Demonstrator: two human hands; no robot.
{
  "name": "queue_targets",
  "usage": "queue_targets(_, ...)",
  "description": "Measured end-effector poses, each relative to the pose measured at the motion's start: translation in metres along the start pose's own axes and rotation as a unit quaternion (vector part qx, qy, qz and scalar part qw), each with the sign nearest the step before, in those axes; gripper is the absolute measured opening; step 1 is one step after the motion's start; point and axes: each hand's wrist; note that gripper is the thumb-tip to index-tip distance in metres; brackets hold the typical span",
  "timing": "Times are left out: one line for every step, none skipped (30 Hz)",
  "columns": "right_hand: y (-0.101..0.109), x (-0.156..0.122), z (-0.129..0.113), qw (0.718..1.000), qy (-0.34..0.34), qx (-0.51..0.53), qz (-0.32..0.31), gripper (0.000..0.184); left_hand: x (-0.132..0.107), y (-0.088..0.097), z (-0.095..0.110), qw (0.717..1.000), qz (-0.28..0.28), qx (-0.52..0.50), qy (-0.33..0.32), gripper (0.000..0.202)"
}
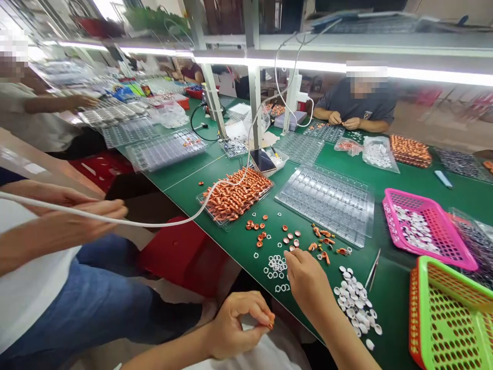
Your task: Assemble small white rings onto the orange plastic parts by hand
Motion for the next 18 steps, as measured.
queue_targets(-0.009,0.004,-0.004,1.0,-0.012,0.015,-0.01,0.027,-0.004,-0.003,0.0,1.0,-0.016,-0.004,0.0,0.012)
queue_targets(-0.018,0.012,-0.008,0.999,-0.027,0.029,-0.024,0.029,-0.008,-0.006,-0.001,1.0,-0.028,-0.006,-0.003,0.011)
queue_targets(-0.026,0.023,-0.013,0.997,-0.041,0.043,-0.04,0.031,-0.012,-0.009,0.0,0.999,-0.037,-0.005,-0.007,0.011)
queue_targets(-0.033,0.036,-0.018,0.995,-0.056,0.056,-0.053,0.033,-0.015,-0.011,0.0,0.999,-0.042,0.0,-0.01,0.011)
queue_targets(-0.037,0.048,-0.023,0.995,-0.059,0.063,-0.054,0.033,-0.018,-0.013,0.002,0.999,-0.043,0.007,-0.013,0.012)
queue_targets(-0.038,0.06,-0.028,0.994,-0.056,0.071,-0.053,0.032,-0.021,-0.014,0.004,0.999,-0.04,0.016,-0.015,0.013)
queue_targets(-0.036,0.068,-0.032,0.994,-0.052,0.079,-0.048,0.031,-0.023,-0.014,0.006,0.999,-0.036,0.025,-0.015,0.014)
queue_targets(-0.03,0.071,-0.035,0.994,-0.049,0.086,-0.037,0.031,-0.025,-0.014,0.008,0.999,-0.03,0.034,-0.015,0.014)
queue_targets(-0.021,0.068,-0.037,0.994,-0.052,0.093,-0.023,0.033,-0.026,-0.014,0.011,0.999,-0.025,0.041,-0.016,0.014)
queue_targets(-0.009,0.06,-0.04,0.993,-0.057,0.099,-0.005,0.034,-0.027,-0.013,0.013,0.999,-0.02,0.047,-0.017,0.015)
queue_targets(0.005,0.045,-0.042,0.992,-0.067,0.104,0.016,0.036,-0.028,-0.012,0.015,0.998,-0.018,0.052,-0.019,0.015)
queue_targets(0.02,0.025,-0.043,0.991,-0.071,0.108,0.029,0.036,-0.028,-0.011,0.016,0.998,-0.019,0.055,-0.022,0.016)
queue_targets(0.034,0.001,-0.045,0.991,-0.071,0.111,0.033,0.037,-0.028,-0.011,0.017,0.998,-0.02,0.057,-0.024,0.017)
queue_targets(0.047,-0.025,-0.046,0.989,-0.072,0.121,0.034,0.035,-0.028,-0.011,0.017,0.998,-0.023,0.058,-0.024,0.017)
queue_targets(0.058,-0.052,-0.046,0.985,-0.067,0.158,0.031,0.035,-0.028,-0.012,0.016,0.998,-0.028,0.058,-0.025,0.017)
queue_targets(0.065,-0.079,-0.045,0.977,-0.068,0.198,0.027,0.035,-0.028,-0.014,0.015,0.997,-0.034,0.058,-0.024,0.017)
queue_targets(0.07,-0.104,-0.043,0.968,-0.059,0.244,0.017,0.037,-0.028,-0.017,0.014,0.997,-0.038,0.056,-0.022,0.016)
queue_targets(0.072,-0.127,-0.039,0.958,-0.06,0.279,0.016,0.038,-0.028,-0.02,0.013,0.997,-0.043,0.055,-0.019,0.015)
Point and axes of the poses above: each hand's wrist, its own x-axis towards the middle knuckle, its own y-axis out of the back of the hand, z = x × y, and after that the axes turned 14 degrees about z, right-handed
